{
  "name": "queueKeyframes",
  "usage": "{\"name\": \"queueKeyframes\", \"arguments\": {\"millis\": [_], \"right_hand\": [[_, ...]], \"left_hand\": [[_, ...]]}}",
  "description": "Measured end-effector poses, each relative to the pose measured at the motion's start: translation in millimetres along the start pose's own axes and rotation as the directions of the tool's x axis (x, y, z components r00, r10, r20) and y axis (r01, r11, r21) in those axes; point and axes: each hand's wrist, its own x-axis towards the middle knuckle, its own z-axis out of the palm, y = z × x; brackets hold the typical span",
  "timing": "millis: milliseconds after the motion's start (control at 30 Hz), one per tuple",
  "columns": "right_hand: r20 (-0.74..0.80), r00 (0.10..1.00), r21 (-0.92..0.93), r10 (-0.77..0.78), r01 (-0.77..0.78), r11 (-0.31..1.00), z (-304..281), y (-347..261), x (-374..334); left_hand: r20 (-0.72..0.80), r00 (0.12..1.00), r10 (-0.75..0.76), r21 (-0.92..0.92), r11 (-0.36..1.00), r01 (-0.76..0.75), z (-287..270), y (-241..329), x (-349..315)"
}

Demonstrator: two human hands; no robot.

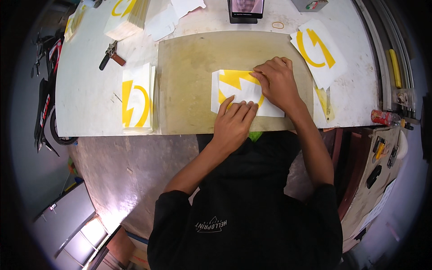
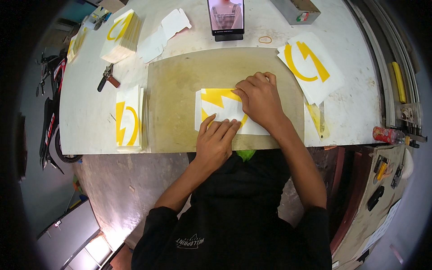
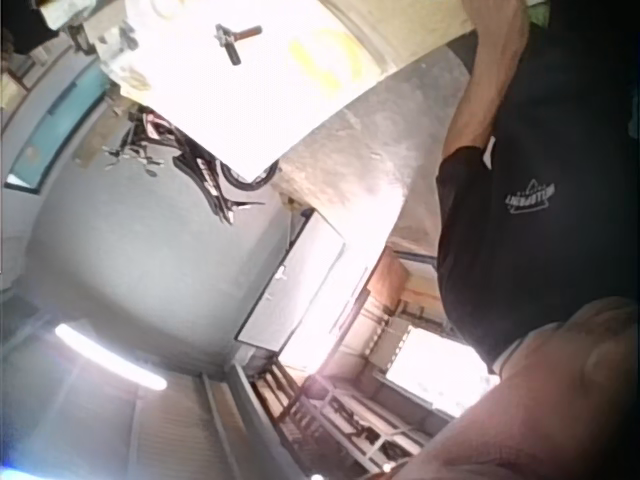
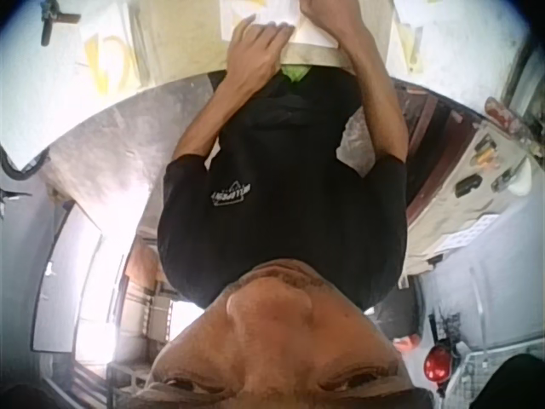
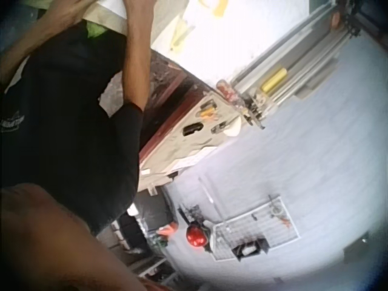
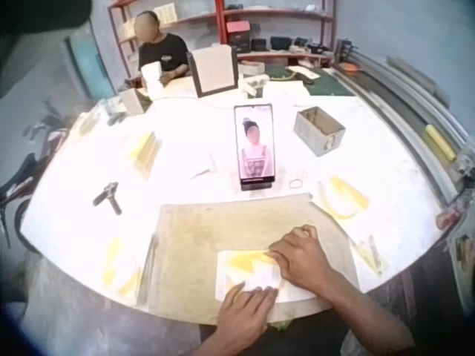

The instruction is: The person repeatedly peels yellow logo stickers from their white backing sheets on a workbench. They handle each sheet one at a time, peel the sticker, and place the finished sheet aside. The process is repeated continuously throughout the clip.

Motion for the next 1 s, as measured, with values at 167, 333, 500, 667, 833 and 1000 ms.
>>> {"name": "queueKeyframes", "arguments": {"millis": [167,333,500,667,833,1000], "right_hand": [[0.009,0.997,-0.139,0.079,-0.077,0.987,11,-5,-5],[0.111,0.993,-0.162,-0.033,0.051,0.985,28,-38,-31],[0.192,0.972,-0.22,0.137,-0.093,0.971,-14,-14,-68],[0.155,0.967,-0.164,0.201,-0.175,0.971,-40,-1,-78],[-0.277,0.778,-0.401,0.564,-0.627,0.667,-96,45,-143],[-0.222,0.555,0.022,0.802,-0.819,0.573,-101,39,-167]], "left_hand": [[0.178,0.973,-0.149,0.022,0.989,0.148,-22,-9,22],[0.284,0.945,-0.162,0.145,0.982,0.125,-19,-29,23],[0.258,0.954,-0.153,0.09,0.987,0.134,-22,-33,22],[0.247,0.964,-0.095,0.133,0.989,0.064,-23,-39,28],[0.202,0.972,-0.117,0.131,0.987,0.091,-21,-34,25],[0.184,0.967,-0.176,0.197,0.97,0.14,-15,-21,18]]}}
